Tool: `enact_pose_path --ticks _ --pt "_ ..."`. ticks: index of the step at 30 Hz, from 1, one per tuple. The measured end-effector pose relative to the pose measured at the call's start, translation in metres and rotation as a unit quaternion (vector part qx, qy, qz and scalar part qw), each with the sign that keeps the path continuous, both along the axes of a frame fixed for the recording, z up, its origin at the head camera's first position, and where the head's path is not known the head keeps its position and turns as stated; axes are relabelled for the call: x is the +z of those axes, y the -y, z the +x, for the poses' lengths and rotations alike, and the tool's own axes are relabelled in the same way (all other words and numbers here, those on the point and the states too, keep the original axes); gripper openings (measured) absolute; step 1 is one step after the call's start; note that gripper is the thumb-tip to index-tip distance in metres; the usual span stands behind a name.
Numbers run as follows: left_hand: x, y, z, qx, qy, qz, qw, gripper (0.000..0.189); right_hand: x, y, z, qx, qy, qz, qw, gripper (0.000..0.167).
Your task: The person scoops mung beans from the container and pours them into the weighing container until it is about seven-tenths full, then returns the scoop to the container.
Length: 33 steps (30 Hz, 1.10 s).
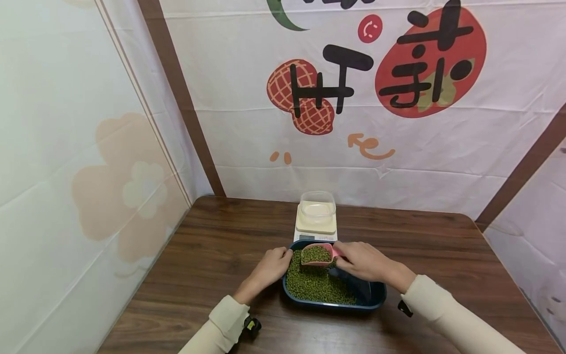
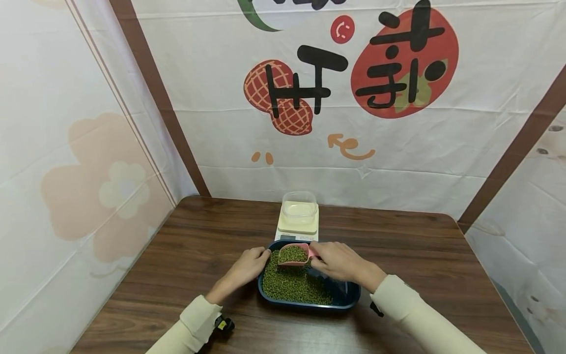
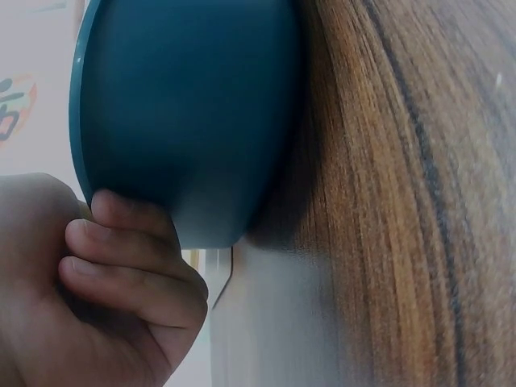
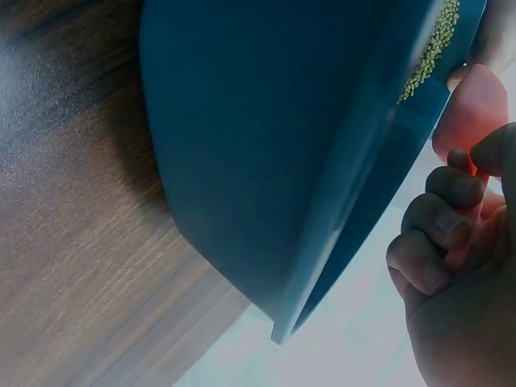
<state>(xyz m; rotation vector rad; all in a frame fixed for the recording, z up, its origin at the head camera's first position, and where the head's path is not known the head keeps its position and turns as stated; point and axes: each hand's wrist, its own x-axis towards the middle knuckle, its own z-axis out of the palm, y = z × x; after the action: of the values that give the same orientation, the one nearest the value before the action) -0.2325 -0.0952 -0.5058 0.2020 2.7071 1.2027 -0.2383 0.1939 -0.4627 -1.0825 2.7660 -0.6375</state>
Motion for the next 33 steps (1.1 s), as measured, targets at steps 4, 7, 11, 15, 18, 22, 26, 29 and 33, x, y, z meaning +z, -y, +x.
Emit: enact_pose_path --ticks 4,7,11,15,18,22,26,29,33 --pt "0.000 0.000 -0.001 0.000 0.001 0.001 1.0000 0.041 0.001 -0.001 -0.002 -0.009 -0.016 -0.004 0.9998 0.015" --pt "0.000 -0.001 -0.002 0.000 -0.003 -0.001 1.0000 0.041 0.002 -0.001 -0.004 -0.013 -0.028 -0.009 0.9995 0.015" --pt "0.000 -0.001 -0.002 0.001 -0.003 -0.005 1.0000 0.041 0.003 -0.002 -0.007 -0.017 -0.045 -0.013 0.9987 0.014" --pt "0.000 -0.002 -0.003 0.002 -0.005 -0.004 1.0000 0.041 0.004 -0.003 -0.009 -0.022 -0.059 -0.015 0.9979 0.012" --pt "0.000 -0.003 -0.003 0.002 -0.007 0.000 1.0000 0.041 0.006 -0.003 -0.012 -0.024 -0.060 -0.020 0.9977 0.013" --pt "-0.001 -0.002 -0.003 0.000 -0.007 0.006 1.0000 0.041 0.009 -0.004 -0.014 -0.027 -0.060 -0.027 0.9975 0.015" --pt "-0.002 -0.002 -0.003 0.002 -0.008 0.007 0.9999 0.041 0.011 -0.004 -0.016 -0.031 -0.066 -0.027 0.9970 0.015" --pt "-0.002 -0.002 -0.003 0.004 -0.008 0.006 0.9999 0.041 0.014 -0.004 -0.018 -0.035 -0.069 -0.023 0.9967 0.014" --pt "-0.003 -0.002 -0.002 0.002 -0.007 0.008 0.9999 0.040 0.016 -0.004 -0.022 -0.037 -0.075 -0.025 0.9962 0.013"
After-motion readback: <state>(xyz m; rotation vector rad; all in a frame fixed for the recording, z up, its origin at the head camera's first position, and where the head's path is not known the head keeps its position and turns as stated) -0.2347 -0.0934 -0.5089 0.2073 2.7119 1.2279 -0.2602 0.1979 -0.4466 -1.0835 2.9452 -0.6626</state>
